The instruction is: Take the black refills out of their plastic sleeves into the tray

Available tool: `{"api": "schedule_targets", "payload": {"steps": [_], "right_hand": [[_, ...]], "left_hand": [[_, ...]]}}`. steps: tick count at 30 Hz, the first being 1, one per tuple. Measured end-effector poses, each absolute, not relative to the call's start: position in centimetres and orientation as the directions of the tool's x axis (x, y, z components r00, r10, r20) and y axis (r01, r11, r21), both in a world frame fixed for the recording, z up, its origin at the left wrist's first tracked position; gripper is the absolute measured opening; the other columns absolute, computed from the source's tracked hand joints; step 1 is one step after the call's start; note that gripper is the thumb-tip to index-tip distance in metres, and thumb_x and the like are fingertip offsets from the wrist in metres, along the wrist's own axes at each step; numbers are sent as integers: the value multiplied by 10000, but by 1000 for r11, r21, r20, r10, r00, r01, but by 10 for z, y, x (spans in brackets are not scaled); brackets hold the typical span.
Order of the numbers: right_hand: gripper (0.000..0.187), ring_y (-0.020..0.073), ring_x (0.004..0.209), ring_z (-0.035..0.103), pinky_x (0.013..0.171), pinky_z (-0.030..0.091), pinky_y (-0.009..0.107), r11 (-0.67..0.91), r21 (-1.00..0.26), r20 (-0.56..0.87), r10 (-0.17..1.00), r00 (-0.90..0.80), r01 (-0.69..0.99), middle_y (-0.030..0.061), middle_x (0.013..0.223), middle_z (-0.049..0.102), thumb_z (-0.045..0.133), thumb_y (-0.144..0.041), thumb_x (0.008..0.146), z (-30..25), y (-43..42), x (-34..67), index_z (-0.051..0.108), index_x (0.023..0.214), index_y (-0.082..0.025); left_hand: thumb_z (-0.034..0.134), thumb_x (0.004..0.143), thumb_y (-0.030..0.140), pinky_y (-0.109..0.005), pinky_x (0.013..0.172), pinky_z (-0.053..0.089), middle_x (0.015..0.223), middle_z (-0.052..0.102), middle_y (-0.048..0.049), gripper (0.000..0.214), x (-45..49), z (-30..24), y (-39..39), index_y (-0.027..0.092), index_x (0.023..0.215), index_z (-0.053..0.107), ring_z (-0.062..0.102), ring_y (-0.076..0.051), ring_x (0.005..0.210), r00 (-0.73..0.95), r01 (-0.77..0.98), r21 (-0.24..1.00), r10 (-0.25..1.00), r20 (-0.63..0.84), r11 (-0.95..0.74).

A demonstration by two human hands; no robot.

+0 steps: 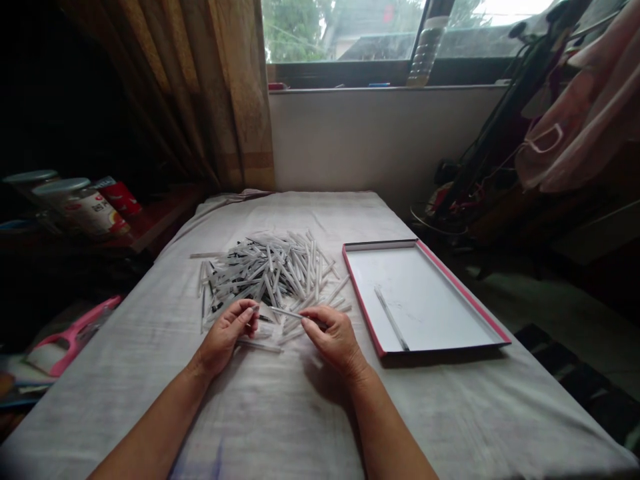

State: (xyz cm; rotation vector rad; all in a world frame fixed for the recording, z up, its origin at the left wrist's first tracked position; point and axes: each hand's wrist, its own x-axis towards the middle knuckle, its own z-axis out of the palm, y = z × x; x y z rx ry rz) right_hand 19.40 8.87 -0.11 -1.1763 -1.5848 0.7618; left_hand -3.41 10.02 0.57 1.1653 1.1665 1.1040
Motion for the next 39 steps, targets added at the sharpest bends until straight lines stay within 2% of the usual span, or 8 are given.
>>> {"api": "schedule_targets", "payload": {"steps": [7, 17, 20, 24, 30, 39], "right_hand": [[191, 181, 712, 674, 650, 513, 281, 336, -880, 316, 942, -114, 335, 71, 785, 746, 602, -284, 813, -1, 88, 194, 761, 841, -182], [202, 172, 682, 646, 639, 496, 279, 324, -877, 287, 945, -154, 356, 62, 748, 726, 593, -285, 816, 2, 85, 192, 761, 844, -175], [210, 170, 677, 653, 629, 497, 271, 287, -893, 229, 953, -199, 347, 64, 758, 739, 611, -298, 812, 3, 85, 192, 767, 869, -170], [211, 180, 735, 686, 680, 515, 274, 246, -916, 146, 940, -308, 317, 65, 833, 768, 634, -303, 818, 3, 83, 193, 774, 921, -184], [214, 170, 707, 691, 658, 512, 259, 274, -919, 167, 922, -348, 284, 58, 819, 773, 611, -309, 852, 4, 82, 191, 778, 917, -193], [225, 158, 717, 680, 673, 496, 250, 301, -907, 166, 898, -407, 296, 57, 825, 768, 588, -293, 873, 0, 82, 193, 775, 949, -195]], "left_hand": [[688, 723, 578, -170, 427, 394, 644, 554, 28, 481, -35, 11, 98, 161, 951, 621, 494, -92, 542, 124, 0, 995, 988, -95, 95], [671, 753, 551, -183, 407, 344, 585, 537, 48, 435, -34, 11, 96, 164, 945, 630, 423, -60, 429, 176, 82, 994, 980, -90, 77], [692, 742, 542, -178, 404, 325, 586, 538, 45, 416, -34, 12, 95, 167, 914, 642, 442, -69, 456, 205, 94, 994, 976, -73, 54], [744, 711, 512, -188, 462, 379, 622, 597, 20, 402, -32, 15, 94, 153, 876, 671, 503, -86, 518, 269, 49, 997, 960, -77, 67], [800, 655, 484, -223, 519, 457, 674, 682, -18, 410, -29, 15, 91, 135, 844, 696, 550, -97, 514, 252, -56, 986, 958, -140, 159], [787, 679, 407, -225, 541, 494, 674, 708, -28, 316, -29, 7, 89, 141, 834, 716, 607, -117, 539, 242, -9, 987, 958, -156, 163]]}}
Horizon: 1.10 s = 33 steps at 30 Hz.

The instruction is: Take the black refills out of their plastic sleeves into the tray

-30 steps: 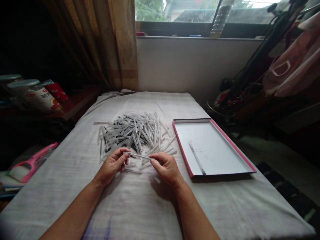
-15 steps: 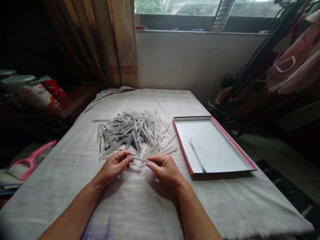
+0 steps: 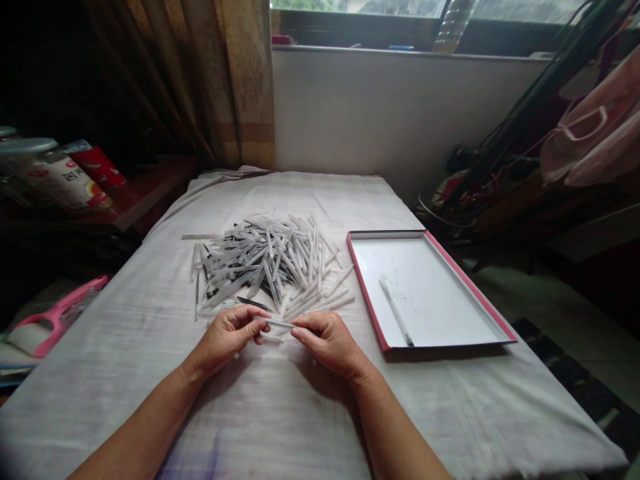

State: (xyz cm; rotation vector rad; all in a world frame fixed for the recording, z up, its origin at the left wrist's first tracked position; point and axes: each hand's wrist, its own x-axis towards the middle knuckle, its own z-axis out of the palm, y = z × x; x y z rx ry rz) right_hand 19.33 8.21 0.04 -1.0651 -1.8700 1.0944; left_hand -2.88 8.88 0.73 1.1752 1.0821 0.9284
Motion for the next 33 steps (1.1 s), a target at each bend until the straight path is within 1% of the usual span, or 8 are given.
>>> {"api": "schedule_targets", "payload": {"steps": [7, 11, 14, 17, 21, 25, 28, 33], "right_hand": [[237, 167, 717, 672, 675, 497, 256, 248, -919, 122, 918, -377, 307, 58, 822, 765, 578, -315, 866, 1, 83, 191, 772, 906, -184], [262, 174, 723, 651, 682, 496, 271, 171, -947, 71, 937, -341, 272, 48, 806, 751, 558, -342, 864, 0, 84, 186, 763, 873, -178], [272, 147, 648, 595, 631, 471, 256, 125, -967, 52, 951, -305, 223, 19, 698, 690, 554, -362, 854, 0, 84, 184, 748, 851, -171], [274, 115, 547, 511, 541, 427, 235, 76, -982, 34, 972, -233, 174, -16, 590, 582, 555, -385, 842, 2, 85, 188, 717, 860, -164], [275, 141, 644, 594, 611, 482, 262, 126, -986, 122, 992, -39, 113, 17, 734, 658, 599, -400, 805, 13, 85, 206, 645, 971, -186], [286, 195, 787, 668, 749, 511, 325, 143, -947, 221, 940, 259, 288, 50, 818, 709, 603, -419, 786, 25, 86, 252, 595, 973, -203], [248, 218, 805, 679, 762, 498, 338, -85, -840, 172, 895, 411, 536, 63, 830, 736, 540, -381, 809, 32, 88, 297, 615, 961, -200], [278, 265, 903, 676, 737, 458, 341, -490, -360, 8, 849, 528, 794, 72, 920, 757, 483, -303, 839, 38, 92, 336, 680, 1016, -218]], "left_hand": [[791, 667, 436, -198, 475, 473, 666, 696, -25, 341, -23, 10, 89, 141, 806, 696, 602, -114, 537, 214, -26, 982, 961, -176, 186], [757, 689, 535, -147, 335, 337, 700, 699, -37, 485, -23, 12, 91, 144, 960, 671, 617, -122, 520, 238, -65, 966, 944, -228, 250], [721, 701, 605, -144, 325, 345, 706, 702, -44, 622, -28, 13, 94, 146, 1109, 626, 637, -132, 516, 229, -147, 950, 944, -237, 274], [696, 732, 598, -142, 313, 343, 691, 697, -38, 617, -36, 15, 99, 147, 1143, 602, 633, -127, 490, 169, -222, 925, 946, -275, 309], [710, 757, 494, -131, 322, 339, 655, 671, -8, 502, -41, 19, 103, 153, 1113, 612, 613, -106, 482, 88, -280, 910, 952, -294, 307], [767, 691, 460, -134, 340, 345, 652, 652, 11, 498, -40, 21, 103, 158, 1064, 635, 599, -102, 494, 87, -268, 916, 954, -286, 299], [804, 634, 477, -144, 363, 363, 671, 649, 11, 541, -39, 20, 101, 159, 1046, 654, 592, -106, 518, 122, -229, 930, 956, -266, 288], [811, 625, 487, -157, 391, 381, 692, 644, 0, 535, -39, 18, 101, 162, 1028, 677, 586, -113, 549, 140, -176, 948, 960, -243, 266]]}}
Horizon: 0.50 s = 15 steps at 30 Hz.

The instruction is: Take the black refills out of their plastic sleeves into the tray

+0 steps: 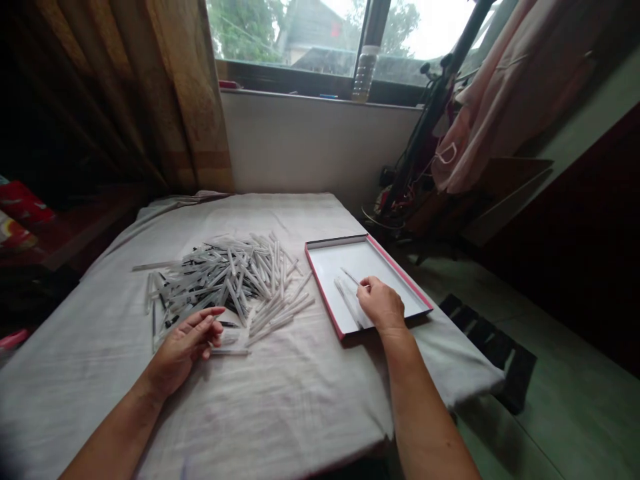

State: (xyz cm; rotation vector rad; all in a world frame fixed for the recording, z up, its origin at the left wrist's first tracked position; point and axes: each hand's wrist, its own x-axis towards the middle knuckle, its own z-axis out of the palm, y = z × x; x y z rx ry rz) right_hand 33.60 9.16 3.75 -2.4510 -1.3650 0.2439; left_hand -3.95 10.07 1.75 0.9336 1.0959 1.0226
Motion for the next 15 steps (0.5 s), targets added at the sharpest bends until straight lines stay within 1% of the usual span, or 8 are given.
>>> {"api": "schedule_targets", "payload": {"steps": [2, 5, 7, 9, 12, 15], "right_hand": [[307, 273, 936, 675, 728, 452, 336, -518, -231, -42, 851, 524, 823, 85, 982, 752, 475, -301, 846, 37, 92, 335, 690, 1053, -227], [310, 276, 961, 673, 725, 455, 335, -488, -151, -108, 872, 477, 859, 96, 1046, 739, 480, -297, 837, 37, 91, 329, 703, 1046, -241], [303, 281, 976, 671, 734, 461, 340, -470, -129, -142, 880, 453, 873, 101, 1060, 733, 482, -302, 835, 38, 91, 325, 712, 1023, -245], [315, 280, 985, 669, 749, 468, 342, -459, -120, -159, 884, 439, 880, 109, 1067, 729, 482, -320, 842, 38, 91, 322, 714, 1042, -244], [343, 275, 995, 666, 771, 472, 344, -430, -124, -166, 897, 409, 894, 116, 1079, 726, 481, -344, 851, 38, 92, 318, 708, 1087, -243], [342, 279, 1001, 663, 774, 468, 344, -406, -130, -175, 907, 382, 905, 114, 1086, 724, 468, -330, 852, 37, 92, 312, 711, 1076, -239]], "left_hand": [[817, 617, 486, -162, 394, 383, 694, 642, -2, 535, -40, 17, 101, 163, 1021, 683, 585, -116, 550, 132, -168, 950, 962, -241, 261], [823, 607, 485, -166, 396, 389, 700, 645, -5, 539, -40, 17, 102, 162, 1019, 689, 584, -117, 553, 122, -161, 954, 964, -235, 253], [830, 598, 485, -162, 397, 391, 699, 647, -3, 546, -40, 17, 102, 164, 1018, 691, 580, -113, 557, 122, -160, 954, 964, -236, 254], [838, 589, 485, -157, 397, 395, 697, 650, 0, 555, -40, 17, 102, 164, 1016, 689, 577, -109, 560, 124, -161, 953, 963, -239, 257], [846, 574, 488, -151, 398, 397, 699, 652, 2, 574, -41, 18, 102, 161, 1017, 685, 579, -105, 564, 116, -170, 951, 964, -240, 257], [854, 554, 487, -143, 385, 382, 689, 647, 8, 583, -43, 20, 104, 157, 1002, 681, 579, -102, 554, 82, -190, 949, 968, -238, 250]]}}
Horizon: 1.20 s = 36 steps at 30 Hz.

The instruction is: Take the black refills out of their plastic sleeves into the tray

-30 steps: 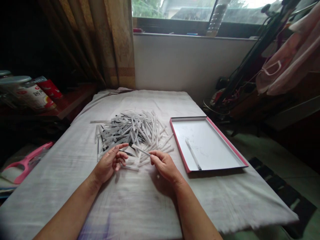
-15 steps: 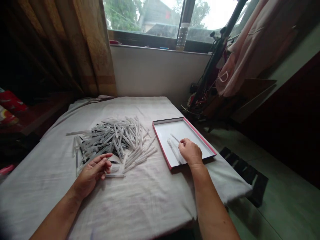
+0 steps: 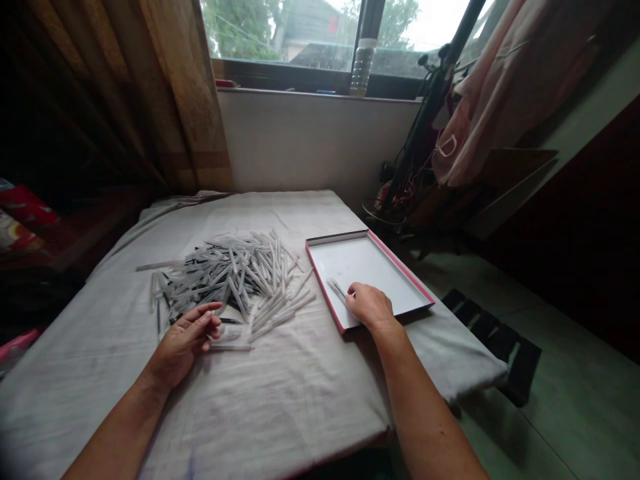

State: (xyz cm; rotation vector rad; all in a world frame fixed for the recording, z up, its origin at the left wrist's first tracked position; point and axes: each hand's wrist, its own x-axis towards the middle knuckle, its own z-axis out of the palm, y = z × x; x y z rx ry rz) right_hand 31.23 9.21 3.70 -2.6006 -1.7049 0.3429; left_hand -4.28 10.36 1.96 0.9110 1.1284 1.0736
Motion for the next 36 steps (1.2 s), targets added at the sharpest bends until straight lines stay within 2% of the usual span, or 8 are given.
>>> {"api": "schedule_targets", "payload": {"steps": [7, 12, 18, 21, 24, 26, 29, 36], "right_hand": [[346, 266, 975, 667, 767, 461, 319, -324, -196, -114, 945, 307, 925, 104, 1067, 736, 448, -280, 852, 31, 94, 296, 716, 1061, -216], [359, 255, 972, 669, 758, 459, 313, -313, -170, -103, 949, 299, 934, 98, 1051, 742, 430, -267, 868, 30, 93, 290, 712, 1085, -222], [340, 261, 894, 680, 700, 450, 320, -377, -110, -82, 926, 369, 920, 100, 1020, 740, 440, -333, 899, 43, 90, 284, 708, 1088, -245], [304, 230, 882, 670, 699, 444, 297, -265, -151, 79, 957, 279, 952, 73, 1053, 724, 441, -320, 918, 47, 87, 269, 710, 1038, -242], [277, 198, 882, 656, 715, 441, 271, -58, -202, 225, 969, 104, 978, 58, 1067, 707, 447, -299, 934, 45, 84, 245, 702, 1023, -235], [254, 186, 886, 650, 719, 440, 258, 90, -212, 216, 975, -43, 973, 49, 1038, 705, 465, -289, 935, 40, 83, 230, 705, 1004, -243], [210, 188, 943, 637, 734, 446, 251, 249, -191, 120, 966, -229, 949, 42, 1067, 695, 524, -239, 904, 33, 82, 211, 708, 1002, -262], [169, 212, 1021, 605, 778, 453, 266, 284, -109, 47, 959, -281, 953, 59, 1083, 680, 545, -185, 888, 29, 84, 201, 680, 971, -241]], "left_hand": [[842, 565, 458, -146, 381, 372, 696, 641, 12, 534, -47, 20, 106, 159, 973, 674, 589, -103, 541, 8, -214, 956, 979, -204, 201], [814, 585, 445, -163, 402, 385, 696, 643, 6, 490, -49, 22, 107, 158, 957, 672, 596, -113, 540, -10, -185, 968, 985, -172, 167], [792, 595, 417, -168, 410, 389, 689, 637, 14, 447, -58, 24, 113, 163, 938, 660, 594, -109, 537, -108, -216, 971, 986, -124, 99], [792, 589, 405, -167, 416, 397, 685, 635, 24, 444, -60, 22, 115, 164, 938, 658, 594, -105, 538, -135, -238, 967, 982, -129, 94], [793, 580, 409, -171, 418, 399, 684, 634, 24, 454, -60, 21, 115, 163, 936, 656, 592, -106, 535, -152, -234, 967, 979, -134, 96], [787, 583, 419, -174, 421, 397, 686, 633, 22, 455, -60, 21, 115, 161, 934, 654, 591, -107, 533, -159, -219, 971, 978, -133, 96], [779, 589, 428, -175, 421, 393, 690, 633, 19, 453, -60, 21, 115, 160, 931, 652, 585, -105, 531, -167, -209, 974, 978, -127, 91], [779, 580, 448, -176, 420, 385, 674, 640, 18, 457, -57, 19, 115, 162, 913, 652, 587, -109, 528, -151, -217, 971, 979, -138, 103]]}}
